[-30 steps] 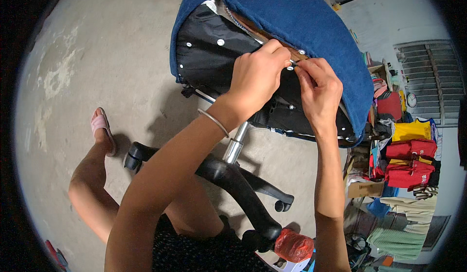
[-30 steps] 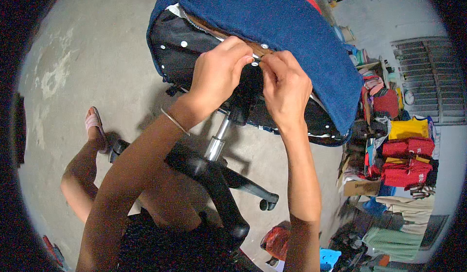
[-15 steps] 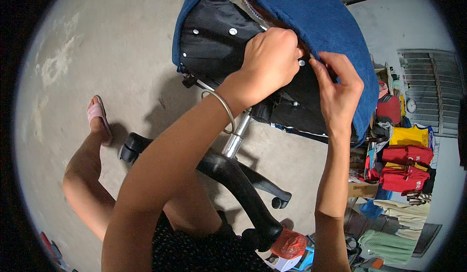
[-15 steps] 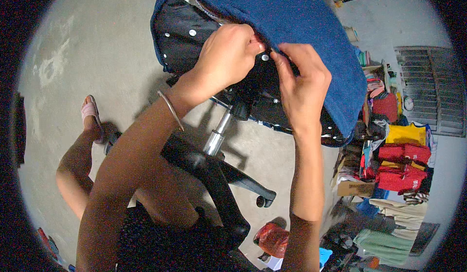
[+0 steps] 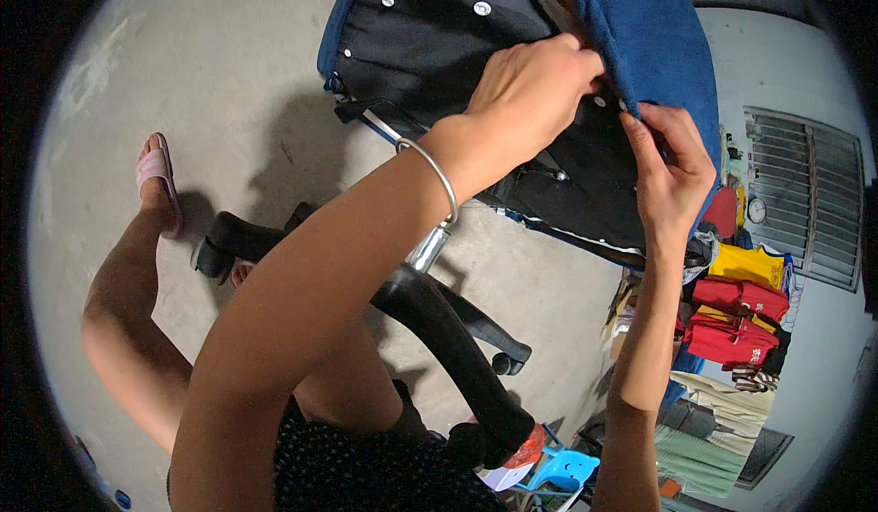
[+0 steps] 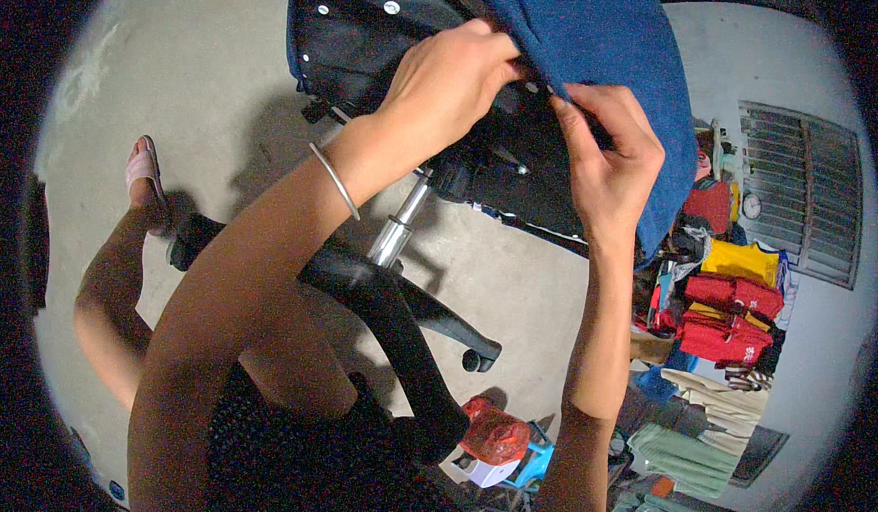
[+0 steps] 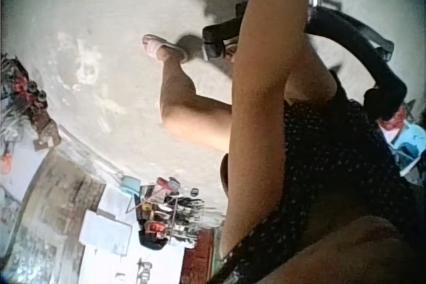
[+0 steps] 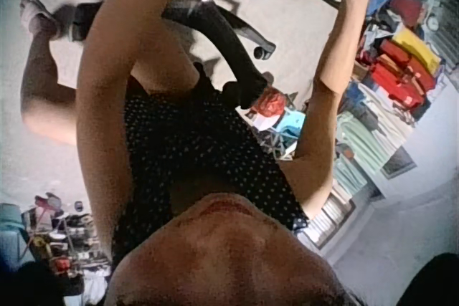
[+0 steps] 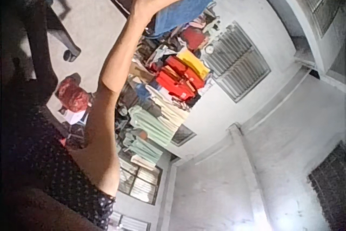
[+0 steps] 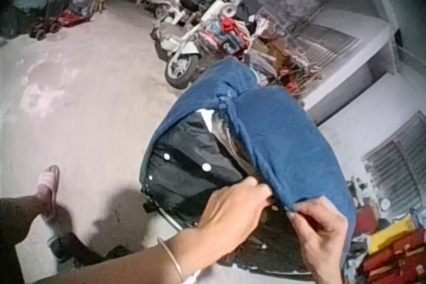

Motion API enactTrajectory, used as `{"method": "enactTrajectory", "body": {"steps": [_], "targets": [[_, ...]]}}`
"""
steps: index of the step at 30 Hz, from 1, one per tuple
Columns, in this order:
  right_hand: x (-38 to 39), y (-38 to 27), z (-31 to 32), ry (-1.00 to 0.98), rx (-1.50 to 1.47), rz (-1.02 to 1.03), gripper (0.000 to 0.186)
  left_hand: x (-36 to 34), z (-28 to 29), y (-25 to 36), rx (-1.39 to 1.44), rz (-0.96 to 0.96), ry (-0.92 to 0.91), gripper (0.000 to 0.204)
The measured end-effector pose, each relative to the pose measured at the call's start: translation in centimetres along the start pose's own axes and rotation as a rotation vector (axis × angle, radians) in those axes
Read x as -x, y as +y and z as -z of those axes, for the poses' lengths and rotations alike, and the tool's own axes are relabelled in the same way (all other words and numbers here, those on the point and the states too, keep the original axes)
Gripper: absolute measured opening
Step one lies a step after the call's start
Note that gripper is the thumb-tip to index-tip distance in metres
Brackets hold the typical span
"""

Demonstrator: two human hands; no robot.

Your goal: The person reattaches the blue fabric cover to the seat of an office chair by pressing snap fasteners along the underside and side of the frame by hand.

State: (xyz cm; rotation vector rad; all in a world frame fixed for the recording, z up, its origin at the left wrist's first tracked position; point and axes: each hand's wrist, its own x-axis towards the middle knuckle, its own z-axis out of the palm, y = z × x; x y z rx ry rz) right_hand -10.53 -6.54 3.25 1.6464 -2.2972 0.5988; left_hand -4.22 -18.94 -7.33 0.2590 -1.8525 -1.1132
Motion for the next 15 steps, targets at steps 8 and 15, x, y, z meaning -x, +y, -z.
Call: {"method": "enactTrajectory", "body": {"steps": [8, 15], "targets": [[0.6, 0.2, -0.4, 0.069, 0.031, -0.014, 0.012, -1.5, 0.4, 0.2, -0.005, 0.022, -0.013, 0.013], [1.2, 0.0, -1.8, 0.148, 0.185, 0.195, 0.016, -3.7, 0.8, 0.4, 0.104, 0.174, -0.218, 0.012]]}}
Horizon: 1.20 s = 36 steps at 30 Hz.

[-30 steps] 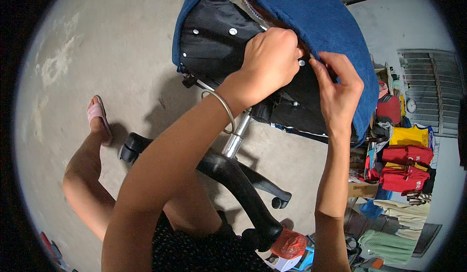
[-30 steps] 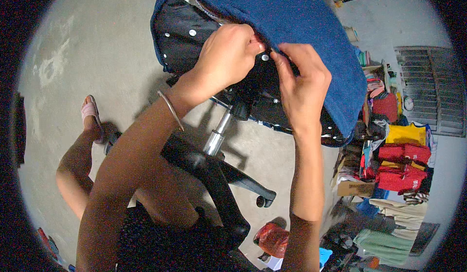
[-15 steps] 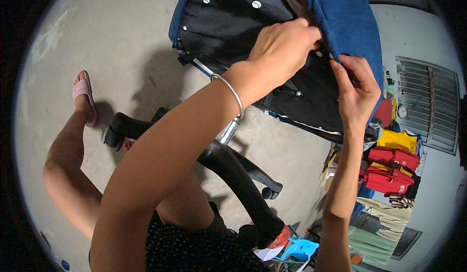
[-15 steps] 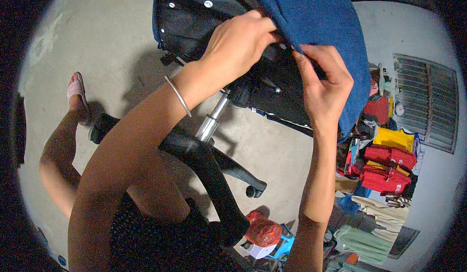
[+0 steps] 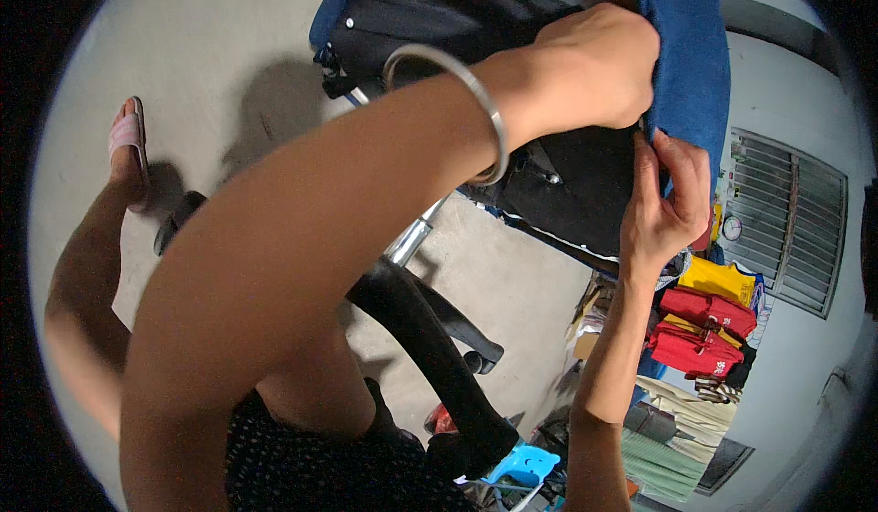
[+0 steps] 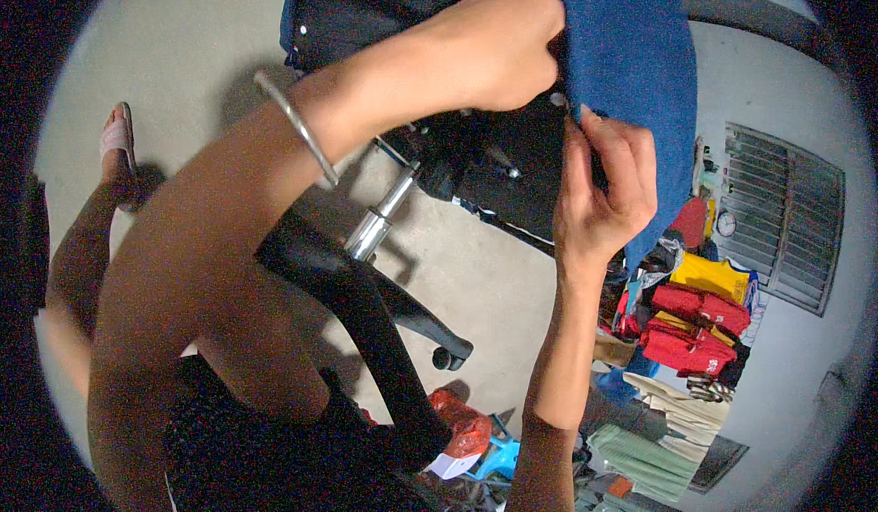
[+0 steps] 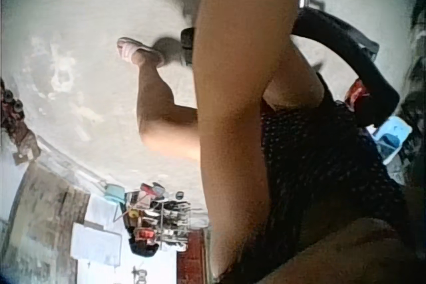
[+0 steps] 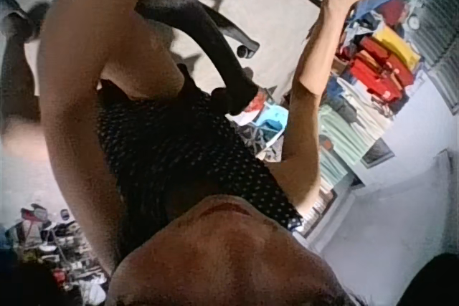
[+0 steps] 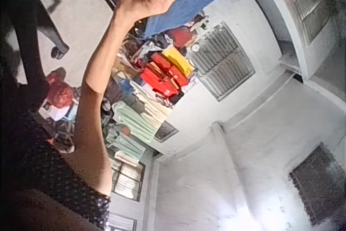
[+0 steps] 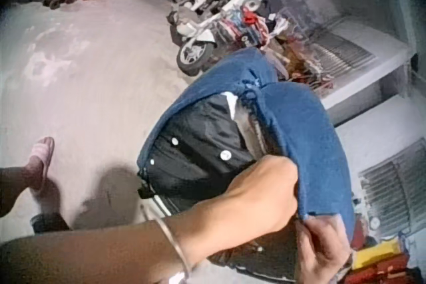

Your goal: The person reattaches the blue fabric cover to the seat of an office chair by pressing snap fasteners along the underside and side of the frame by hand.

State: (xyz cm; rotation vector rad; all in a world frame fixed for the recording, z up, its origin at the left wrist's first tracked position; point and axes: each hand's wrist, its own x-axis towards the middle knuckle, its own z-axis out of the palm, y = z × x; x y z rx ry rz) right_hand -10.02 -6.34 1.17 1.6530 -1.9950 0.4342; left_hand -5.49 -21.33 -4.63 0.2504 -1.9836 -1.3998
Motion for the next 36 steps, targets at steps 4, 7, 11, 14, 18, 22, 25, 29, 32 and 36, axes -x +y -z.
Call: {"method": "enactTrajectory", "body": {"steps": [4, 7, 11, 14, 18, 22, 25, 29, 32, 36], "targets": [[0.3, 0.0, -0.9, 0.024, 0.114, 0.139, 0.017, -1.4, 0.1, 0.8, -0.162, 0.109, -0.193, 0.010], [0.7, 0.0, -1.7, 0.070, 0.189, 0.213, 0.014, -1.8, 0.7, 0.5, -0.234, -0.125, -0.292, 0.017], [0.6, -0.5, -2.5, 0.087, 0.337, 0.302, 0.012, -0.9, 2.4, 0.2, -0.246, -0.236, -0.257, 0.022], [0.7, -0.5, -2.9, 0.093, 0.350, 0.331, 0.010, -2.0, 0.7, 0.7, -0.262, -0.052, -0.231, 0.022], [1.4, 0.7, -2.9, 0.121, 0.401, 0.367, 0.009, -2.7, -0.1, 2.0, -0.263, 0.049, -0.294, 0.021], [0.9, 0.1, -3.0, 0.125, 0.319, 0.341, 0.008, -2.0, 0.9, 2.7, -0.262, 0.169, -0.269, 0.021], [0.9, 0.0, -3.0, 0.095, 0.328, 0.337, 0.008, -2.1, 0.8, 3.4, -0.253, 0.270, -0.254, 0.020], [0.8, 0.4, -3.6, 0.081, 0.395, 0.397, 0.008, -1.1, 1.2, 4.8, -0.320, 0.387, -0.224, 0.020], [0.9, 1.1, -4.1, 0.100, 0.376, 0.431, 0.009, 0.7, 1.1, 3.9, -0.430, 0.195, -0.090, 0.022], [2.2, 2.5, -4.5, 0.170, 0.449, 0.407, 0.014, -1.4, -0.6, 1.7, -0.390, -0.036, -0.273, 0.023]]}}
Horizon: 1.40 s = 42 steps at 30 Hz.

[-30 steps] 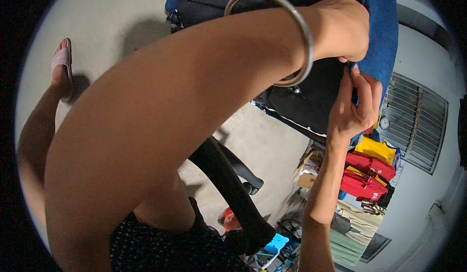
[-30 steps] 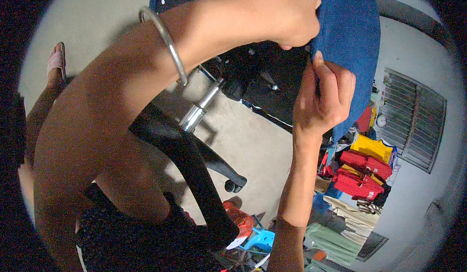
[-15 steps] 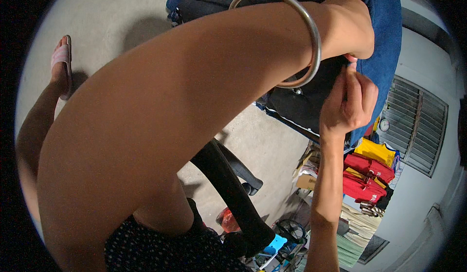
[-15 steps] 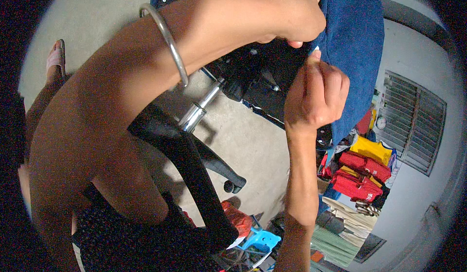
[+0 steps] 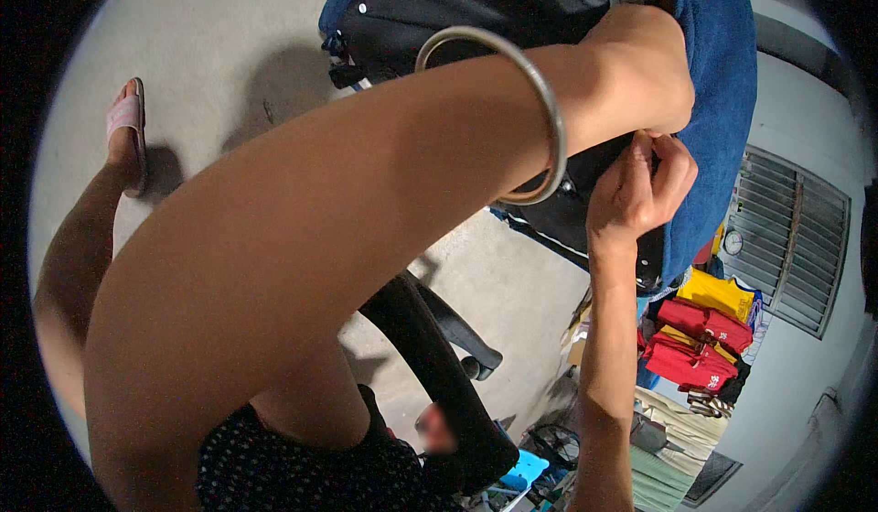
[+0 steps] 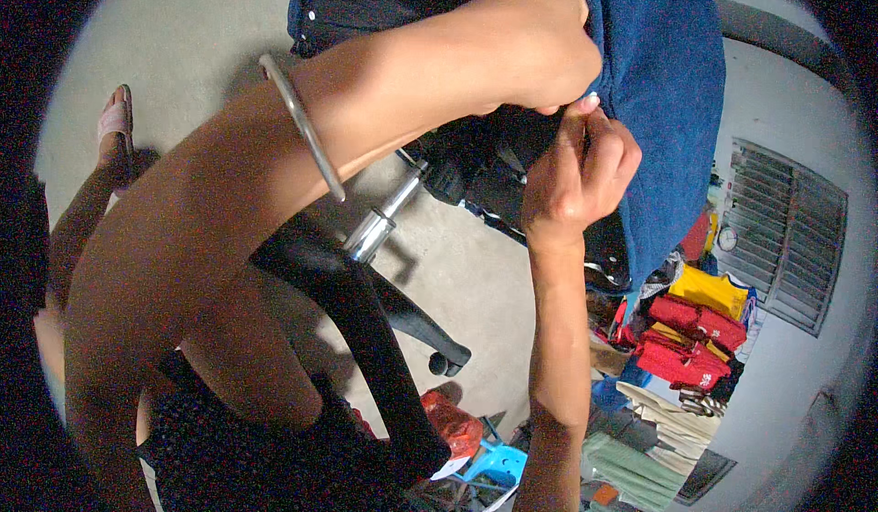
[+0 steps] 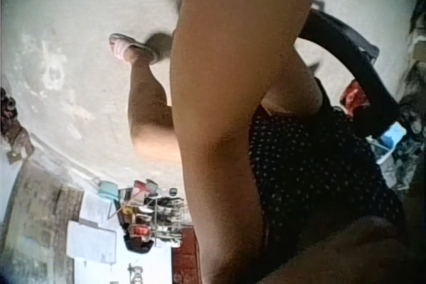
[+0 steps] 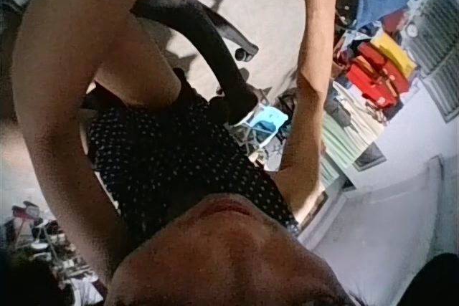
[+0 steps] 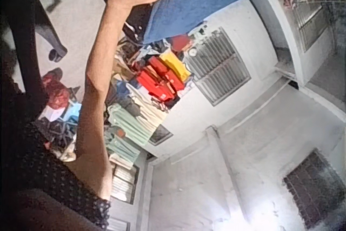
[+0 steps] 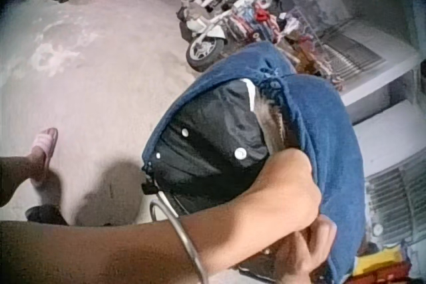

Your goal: The person reattaches the blue fabric cover to the seat of an office chair by pressing snap fasteners along the underside and side of the frame by hand.

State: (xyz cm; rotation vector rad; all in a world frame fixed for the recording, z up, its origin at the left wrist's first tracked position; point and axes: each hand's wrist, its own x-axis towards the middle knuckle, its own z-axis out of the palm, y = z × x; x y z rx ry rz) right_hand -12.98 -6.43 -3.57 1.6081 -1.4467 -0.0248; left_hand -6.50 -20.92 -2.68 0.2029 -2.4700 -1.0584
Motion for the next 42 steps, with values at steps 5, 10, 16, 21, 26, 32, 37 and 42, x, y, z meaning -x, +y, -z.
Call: {"method": "enactTrajectory", "body": {"steps": [5, 10, 16, 21, 26, 32, 37, 42], "targets": [[-1.9, -0.1, 2.0, -0.168, -0.213, -0.206, 0.017, -0.7, -0.5, -1.9, 0.275, 0.143, -0.003, 0.020], [-5.0, 0.8, 3.5, -0.328, -0.363, -0.343, 0.011, 1.1, 1.4, -1.6, 0.406, 0.278, -0.085, 0.013], [-7.2, 1.3, 4.4, -0.523, -0.330, -0.346, 0.009, 1.6, 1.8, -2.0, 0.536, 0.244, -0.073, 0.011], [-7.9, 1.6, 4.1, -0.545, -0.315, -0.232, 0.009, 1.6, 1.2, -1.5, 0.506, 0.282, 0.059, 0.018], [-7.0, 1.7, 3.7, -0.478, -0.291, -0.459, 0.020, 1.8, 0.7, -1.4, 0.567, 0.278, 0.116, 0.021], [-5.8, 1.1, 2.9, -0.386, -0.310, -0.476, 0.029, 2.1, 0.2, -1.4, 0.580, 0.273, 0.220, 0.022], [-5.4, 1.1, 3.4, -0.401, -0.174, -0.407, 0.029, 2.1, 0.5, -1.3, 0.585, 0.301, 0.082, 0.021], [-5.5, 1.2, 2.5, -0.245, -0.155, -0.224, 0.029, 3.1, -2.7, -1.7, 0.506, 0.050, 0.566, 0.014]]}}
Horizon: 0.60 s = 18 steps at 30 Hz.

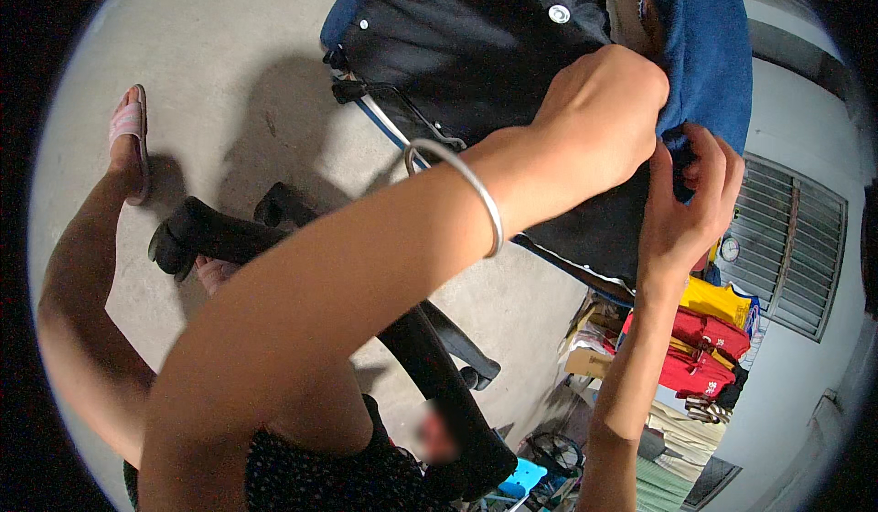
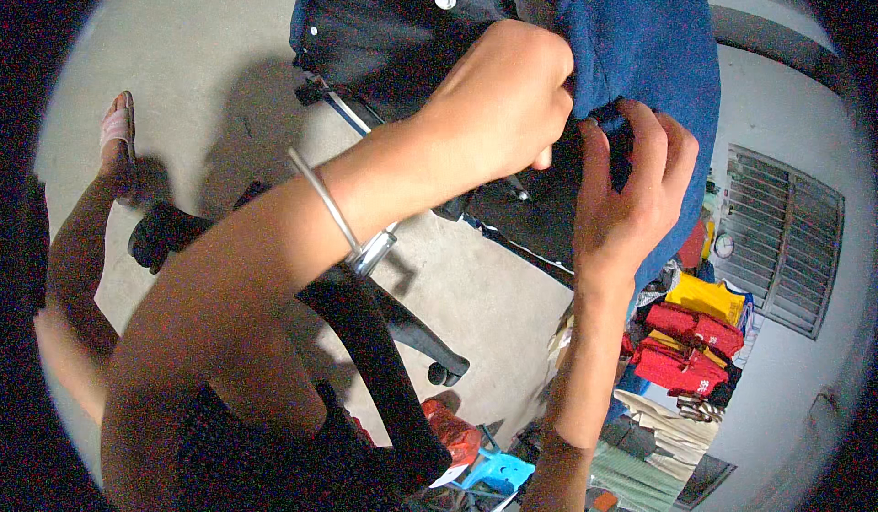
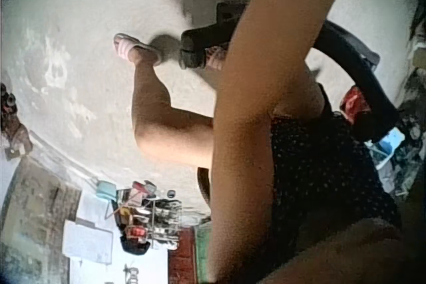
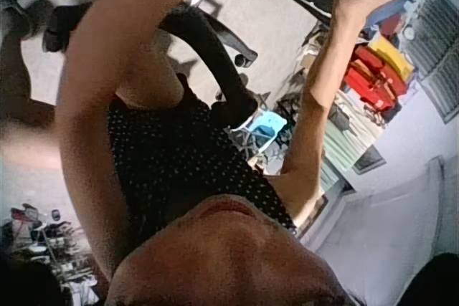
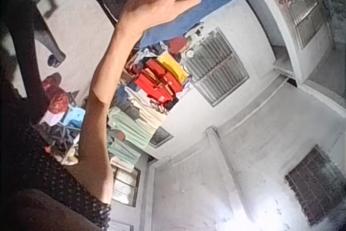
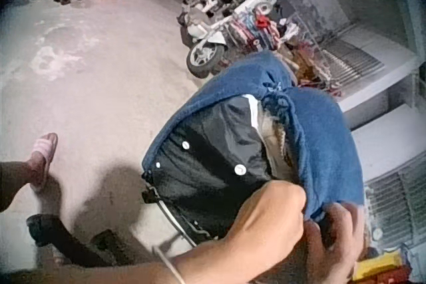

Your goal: The person reattaches the blue fabric cover to the seat of an office chair by pressing snap fasteners along the underside and side of the frame by hand.

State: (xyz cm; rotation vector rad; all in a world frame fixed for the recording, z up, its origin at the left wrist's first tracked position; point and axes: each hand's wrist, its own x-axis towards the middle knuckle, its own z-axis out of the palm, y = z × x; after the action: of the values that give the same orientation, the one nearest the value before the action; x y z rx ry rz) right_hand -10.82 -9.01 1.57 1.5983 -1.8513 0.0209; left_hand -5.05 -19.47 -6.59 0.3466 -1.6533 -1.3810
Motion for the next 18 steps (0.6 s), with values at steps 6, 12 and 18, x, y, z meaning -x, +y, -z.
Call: {"method": "enactTrajectory", "body": {"steps": [6, 12, 18], "targets": [[-0.4, 0.0, 0.8, -0.098, -0.085, -0.169, 0.030, -0.4, -0.6, -0.2, -0.042, -0.148, 0.054, 0.013], [-0.6, 0.6, 0.3, -0.110, -0.096, -0.087, 0.030, -0.4, -0.8, -0.1, 0.054, -0.003, 0.038, 0.013], [-0.2, 1.3, 0.0, -0.037, -0.084, 0.043, 0.028, -0.5, -0.7, -0.1, 0.103, 0.009, 0.046, 0.014]]}}
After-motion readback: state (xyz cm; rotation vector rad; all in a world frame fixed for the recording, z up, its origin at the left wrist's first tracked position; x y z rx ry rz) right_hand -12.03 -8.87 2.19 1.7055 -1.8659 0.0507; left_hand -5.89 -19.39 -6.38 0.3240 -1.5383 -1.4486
